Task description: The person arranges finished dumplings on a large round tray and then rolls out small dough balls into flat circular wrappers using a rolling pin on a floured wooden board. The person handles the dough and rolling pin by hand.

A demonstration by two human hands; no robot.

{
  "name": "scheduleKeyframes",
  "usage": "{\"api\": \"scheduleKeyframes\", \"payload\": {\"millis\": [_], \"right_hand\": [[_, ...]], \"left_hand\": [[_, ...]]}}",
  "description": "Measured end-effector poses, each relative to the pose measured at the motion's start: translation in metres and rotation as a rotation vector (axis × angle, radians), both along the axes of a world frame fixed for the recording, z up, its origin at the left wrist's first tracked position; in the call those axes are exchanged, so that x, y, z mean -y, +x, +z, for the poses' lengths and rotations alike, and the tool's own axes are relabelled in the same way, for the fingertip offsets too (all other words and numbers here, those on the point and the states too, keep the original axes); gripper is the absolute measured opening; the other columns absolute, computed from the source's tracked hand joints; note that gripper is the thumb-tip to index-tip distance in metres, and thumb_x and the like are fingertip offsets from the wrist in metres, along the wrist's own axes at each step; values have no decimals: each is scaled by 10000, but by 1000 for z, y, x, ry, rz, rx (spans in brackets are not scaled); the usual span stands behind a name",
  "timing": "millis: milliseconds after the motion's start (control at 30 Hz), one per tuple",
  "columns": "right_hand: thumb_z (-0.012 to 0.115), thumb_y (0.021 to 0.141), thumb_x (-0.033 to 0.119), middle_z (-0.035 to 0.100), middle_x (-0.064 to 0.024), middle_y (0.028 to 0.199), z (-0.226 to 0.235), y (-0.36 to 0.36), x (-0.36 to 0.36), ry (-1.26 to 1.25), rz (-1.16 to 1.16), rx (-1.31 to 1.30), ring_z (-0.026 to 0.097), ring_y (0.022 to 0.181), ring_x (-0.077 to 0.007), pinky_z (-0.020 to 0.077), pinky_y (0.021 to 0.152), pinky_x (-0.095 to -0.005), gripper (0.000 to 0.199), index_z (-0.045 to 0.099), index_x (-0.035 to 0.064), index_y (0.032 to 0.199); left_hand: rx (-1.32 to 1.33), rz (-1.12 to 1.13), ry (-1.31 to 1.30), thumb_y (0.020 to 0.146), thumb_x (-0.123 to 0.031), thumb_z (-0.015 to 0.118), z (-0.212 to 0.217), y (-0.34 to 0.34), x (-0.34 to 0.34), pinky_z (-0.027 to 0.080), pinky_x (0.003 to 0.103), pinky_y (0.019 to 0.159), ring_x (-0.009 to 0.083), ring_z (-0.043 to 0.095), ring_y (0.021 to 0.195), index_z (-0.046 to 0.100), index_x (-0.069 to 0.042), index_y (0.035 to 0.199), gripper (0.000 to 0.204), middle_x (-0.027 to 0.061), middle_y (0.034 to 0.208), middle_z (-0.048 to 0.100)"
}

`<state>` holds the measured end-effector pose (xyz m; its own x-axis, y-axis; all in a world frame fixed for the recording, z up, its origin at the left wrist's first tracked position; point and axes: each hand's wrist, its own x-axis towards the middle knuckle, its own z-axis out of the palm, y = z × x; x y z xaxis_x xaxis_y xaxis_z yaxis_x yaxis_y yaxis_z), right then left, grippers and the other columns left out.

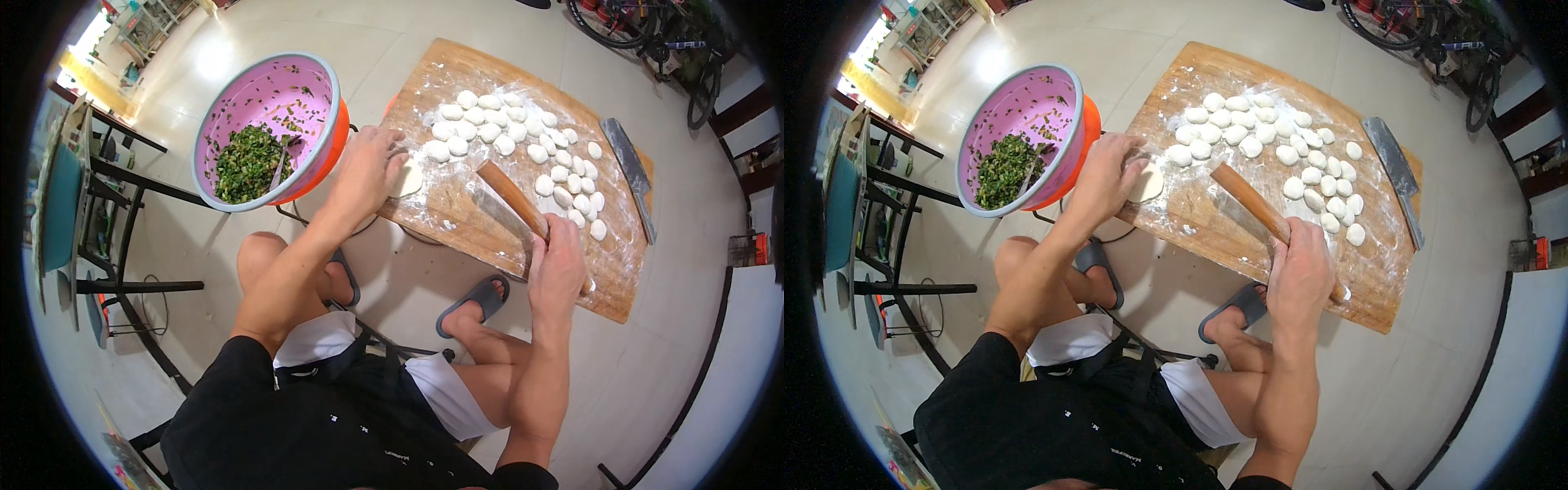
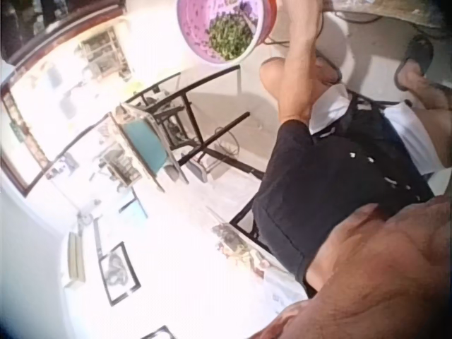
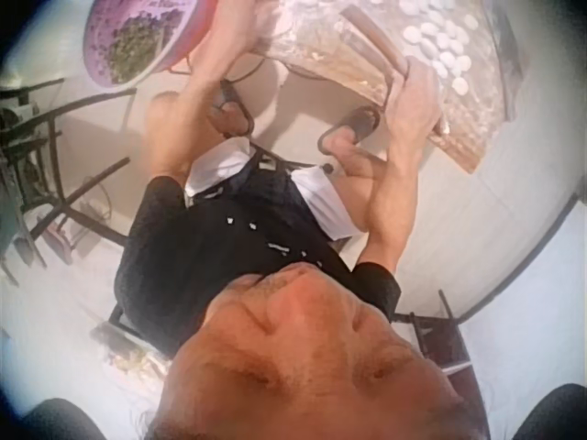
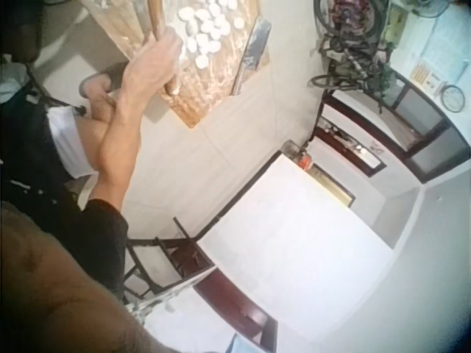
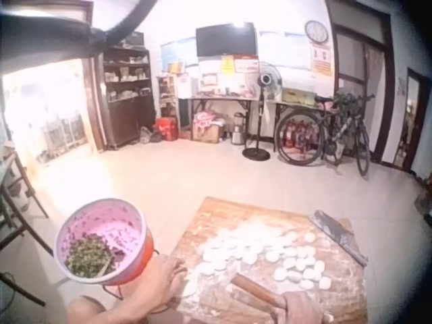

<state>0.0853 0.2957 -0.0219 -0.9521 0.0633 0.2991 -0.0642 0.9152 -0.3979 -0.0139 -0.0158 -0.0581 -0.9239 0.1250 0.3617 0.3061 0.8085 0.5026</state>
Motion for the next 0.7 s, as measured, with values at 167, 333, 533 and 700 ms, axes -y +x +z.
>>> {"api": "scheduleKeyframes", "payload": {"millis": [167,333,533,700], "right_hand": [[743,955,69,656,-155,1137,-3,-8,0,15,-65,36,674,1047,-399,537,889,-498,335,663,51,1279],[729,974,103,659,-151,1150,-6,-13,-4,13,-112,50,672,1055,-400,537,891,-500,312,670,51,1275],[722,980,116,670,-155,1188,-9,-12,-16,7,-214,47,671,1080,-397,540,916,-490,323,675,46,1292],[734,972,120,676,-160,1172,-3,-7,-22,15,-207,32,669,1074,-397,538,916,-488,332,676,33,1287]], "left_hand": [[21,-43,-110,962,-257,783,12,-5,-35,520,509,1003,427,647,1134,691,14,1290,435,245,1174,681],[172,-145,-67,946,-192,775,6,-23,-72,552,525,912,444,677,1027,693,21,1070,260,242,1074,686],[70,-272,-42,914,-180,781,13,2,-127,538,543,982,426,668,1130,693,-7,1178,328,221,1163,679],[75,54,-299,1058,-332,646,5,47,-76,354,623,1227,460,413,1527,499,-5,1548,607,275,1596,472]]}}
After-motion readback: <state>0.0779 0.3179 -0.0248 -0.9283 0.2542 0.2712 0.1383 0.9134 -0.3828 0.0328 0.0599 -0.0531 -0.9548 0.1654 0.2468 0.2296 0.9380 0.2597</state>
